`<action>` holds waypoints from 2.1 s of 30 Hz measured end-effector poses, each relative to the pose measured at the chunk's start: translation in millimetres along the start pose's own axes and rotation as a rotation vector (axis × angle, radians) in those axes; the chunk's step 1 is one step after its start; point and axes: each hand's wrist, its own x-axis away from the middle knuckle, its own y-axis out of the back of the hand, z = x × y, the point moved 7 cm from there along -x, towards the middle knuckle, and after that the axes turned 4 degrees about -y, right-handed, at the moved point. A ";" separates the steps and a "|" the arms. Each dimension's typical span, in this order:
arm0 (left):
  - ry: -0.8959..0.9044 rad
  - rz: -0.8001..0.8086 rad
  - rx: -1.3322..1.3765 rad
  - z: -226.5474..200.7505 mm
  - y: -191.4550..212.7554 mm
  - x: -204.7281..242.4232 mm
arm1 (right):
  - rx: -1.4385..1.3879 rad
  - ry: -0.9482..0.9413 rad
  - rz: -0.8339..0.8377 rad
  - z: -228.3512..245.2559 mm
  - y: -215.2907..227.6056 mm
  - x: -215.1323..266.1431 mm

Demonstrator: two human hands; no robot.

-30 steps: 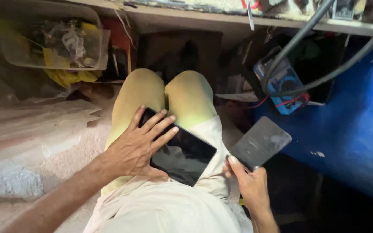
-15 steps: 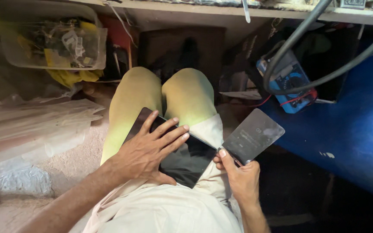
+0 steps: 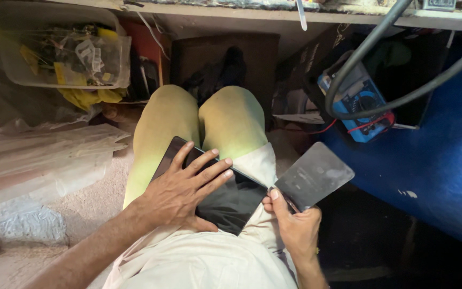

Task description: The person applies a screen protector to a tablet. They use a plastic card to smooth the surface, spray liquid from a yellow bottle, and wipe the screen with their fingers.

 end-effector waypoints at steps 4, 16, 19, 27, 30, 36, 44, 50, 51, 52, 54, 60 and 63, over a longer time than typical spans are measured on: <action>0.002 0.026 0.000 1.7 -2.5 -1.3 | -0.045 -0.030 0.026 -4.0 1.5 -4.5; -0.010 0.007 -0.007 1.0 0.8 -0.2 | -0.030 -0.040 0.059 -10.8 -0.8 -9.7; -0.009 0.012 0.003 1.4 0.7 -0.8 | -0.007 -0.031 0.059 -8.2 -0.9 -9.7; 0.005 0.026 0.017 1.4 2.0 -2.3 | 0.314 0.236 -0.039 30.7 -6.5 5.2; 0.002 0.016 0.030 -0.7 5.4 -2.8 | 0.530 0.525 -0.124 57.1 -16.4 20.6; 0.024 0.033 0.012 -4.1 9.9 -3.6 | 0.608 0.551 -0.103 63.7 -28.9 24.1; 0.039 0.039 0.018 -6.2 6.3 -2.3 | 0.571 0.412 -0.134 51.4 -22.8 9.4; 0.049 0.026 -0.015 -7.8 2.6 2.4 | 0.484 0.269 -0.134 37.3 -20.1 6.2; 0.046 0.020 -0.009 -8.3 3.0 2.9 | 0.479 0.282 -0.140 37.8 -20.5 6.9; 0.043 0.013 -0.005 -8.4 3.5 2.9 | 0.472 0.282 -0.144 37.8 -20.4 6.5; 0.045 0.016 -0.003 -8.0 2.5 3.2 | 0.461 0.275 -0.152 36.5 -18.9 7.0; 0.054 0.032 -0.009 -5.6 -2.4 3.5 | 0.251 -0.054 -0.068 10.8 -14.6 0.1; 0.058 0.040 -0.004 -5.0 -4.7 3.5 | 0.188 -0.113 -0.047 5.4 -13.7 -1.3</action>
